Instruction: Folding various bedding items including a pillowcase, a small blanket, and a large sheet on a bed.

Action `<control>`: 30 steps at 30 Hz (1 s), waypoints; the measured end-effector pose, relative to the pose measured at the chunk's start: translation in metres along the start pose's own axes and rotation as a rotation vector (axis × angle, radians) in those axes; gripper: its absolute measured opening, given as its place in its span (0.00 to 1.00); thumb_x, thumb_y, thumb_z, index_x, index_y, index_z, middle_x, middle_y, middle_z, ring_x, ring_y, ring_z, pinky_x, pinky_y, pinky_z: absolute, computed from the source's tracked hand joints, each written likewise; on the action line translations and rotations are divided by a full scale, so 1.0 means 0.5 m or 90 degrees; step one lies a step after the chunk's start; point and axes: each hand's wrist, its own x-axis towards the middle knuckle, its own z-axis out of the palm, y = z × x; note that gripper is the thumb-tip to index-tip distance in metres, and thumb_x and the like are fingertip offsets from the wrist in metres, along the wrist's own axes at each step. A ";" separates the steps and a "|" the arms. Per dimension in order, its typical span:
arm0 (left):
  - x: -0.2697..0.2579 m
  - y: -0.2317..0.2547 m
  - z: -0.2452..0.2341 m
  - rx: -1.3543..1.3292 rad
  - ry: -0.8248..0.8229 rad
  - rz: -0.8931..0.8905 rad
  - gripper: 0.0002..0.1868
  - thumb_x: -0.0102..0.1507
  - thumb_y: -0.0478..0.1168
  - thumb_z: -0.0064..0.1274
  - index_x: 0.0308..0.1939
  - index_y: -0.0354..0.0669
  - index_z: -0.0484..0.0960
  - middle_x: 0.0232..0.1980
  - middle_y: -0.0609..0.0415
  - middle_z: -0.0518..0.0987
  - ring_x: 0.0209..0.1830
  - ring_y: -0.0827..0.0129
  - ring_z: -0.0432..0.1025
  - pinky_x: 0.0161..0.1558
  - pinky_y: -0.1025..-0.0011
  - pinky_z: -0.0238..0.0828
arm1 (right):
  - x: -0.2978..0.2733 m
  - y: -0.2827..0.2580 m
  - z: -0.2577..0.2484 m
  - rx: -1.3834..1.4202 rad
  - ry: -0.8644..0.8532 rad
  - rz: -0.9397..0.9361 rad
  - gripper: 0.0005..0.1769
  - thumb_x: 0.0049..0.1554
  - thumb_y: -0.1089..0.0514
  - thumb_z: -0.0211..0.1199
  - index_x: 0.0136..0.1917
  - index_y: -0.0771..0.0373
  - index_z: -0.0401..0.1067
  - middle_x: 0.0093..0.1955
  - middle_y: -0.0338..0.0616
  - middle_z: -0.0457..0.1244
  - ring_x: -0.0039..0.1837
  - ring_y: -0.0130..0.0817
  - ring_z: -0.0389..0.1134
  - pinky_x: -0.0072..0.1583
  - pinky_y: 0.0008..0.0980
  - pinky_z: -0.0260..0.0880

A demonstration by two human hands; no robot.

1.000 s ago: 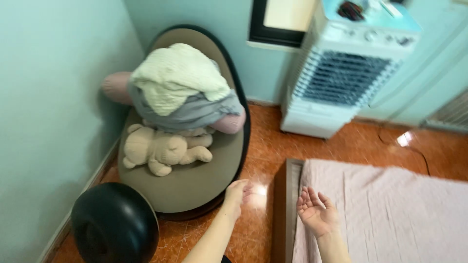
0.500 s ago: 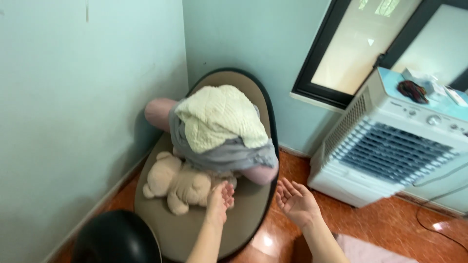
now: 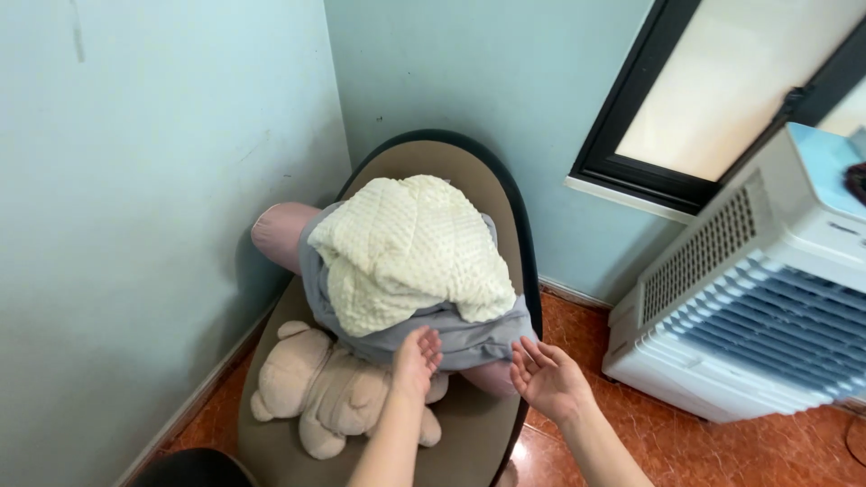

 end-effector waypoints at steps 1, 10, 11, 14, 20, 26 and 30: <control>0.046 0.000 0.003 -0.006 0.007 0.001 0.13 0.63 0.47 0.55 0.49 0.49 0.80 0.46 0.57 0.84 0.42 0.69 0.76 0.42 0.65 0.70 | 0.035 -0.017 -0.006 -0.006 0.002 0.007 0.19 0.63 0.52 0.50 0.61 0.62 0.71 0.56 0.46 0.69 0.52 0.34 0.70 0.56 0.38 0.72; 0.204 0.066 0.112 0.038 0.286 0.016 0.26 0.62 0.48 0.62 0.62 0.51 0.74 0.61 0.55 0.71 0.55 0.57 0.67 0.53 0.51 0.67 | 0.236 -0.212 -0.030 -0.048 0.017 0.120 0.15 0.62 0.53 0.51 0.56 0.63 0.72 0.53 0.45 0.69 0.50 0.36 0.70 0.54 0.39 0.71; 0.210 0.066 0.111 0.022 0.301 0.019 0.29 0.62 0.48 0.62 0.65 0.48 0.73 0.61 0.52 0.73 0.55 0.56 0.67 0.54 0.52 0.66 | 0.247 -0.230 -0.026 -0.065 0.042 0.093 0.16 0.63 0.53 0.50 0.57 0.64 0.72 0.52 0.45 0.69 0.50 0.35 0.70 0.55 0.38 0.72; 0.151 0.079 0.141 0.024 0.322 0.057 0.32 0.62 0.48 0.61 0.68 0.47 0.71 0.62 0.51 0.75 0.55 0.57 0.69 0.54 0.55 0.66 | 0.275 -0.268 -0.034 -0.076 0.067 0.087 0.17 0.64 0.53 0.49 0.58 0.64 0.72 0.53 0.44 0.69 0.50 0.34 0.69 0.56 0.37 0.71; 0.047 0.198 0.301 -0.068 0.154 0.251 0.30 0.60 0.40 0.59 0.66 0.47 0.70 0.61 0.51 0.77 0.57 0.59 0.72 0.51 0.60 0.69 | 0.258 -0.238 0.026 -0.109 0.043 0.105 0.17 0.64 0.53 0.50 0.59 0.64 0.71 0.53 0.46 0.69 0.51 0.35 0.69 0.58 0.37 0.70; -0.105 0.287 0.469 -0.166 -0.289 0.258 0.24 0.64 0.40 0.57 0.64 0.47 0.73 0.58 0.53 0.77 0.57 0.64 0.73 0.55 0.62 0.73 | 0.164 -0.130 0.045 -0.174 -0.027 0.124 0.28 0.60 0.42 0.57 0.65 0.60 0.69 0.61 0.50 0.67 0.62 0.43 0.67 0.65 0.44 0.66; -0.274 0.309 0.516 -0.174 -0.460 0.188 0.21 0.66 0.45 0.57 0.62 0.45 0.74 0.56 0.54 0.77 0.56 0.65 0.72 0.56 0.64 0.72 | 0.069 -0.054 0.058 -0.069 -0.237 0.177 0.45 0.50 0.28 0.61 0.67 0.63 0.68 0.62 0.57 0.66 0.65 0.51 0.62 0.65 0.52 0.61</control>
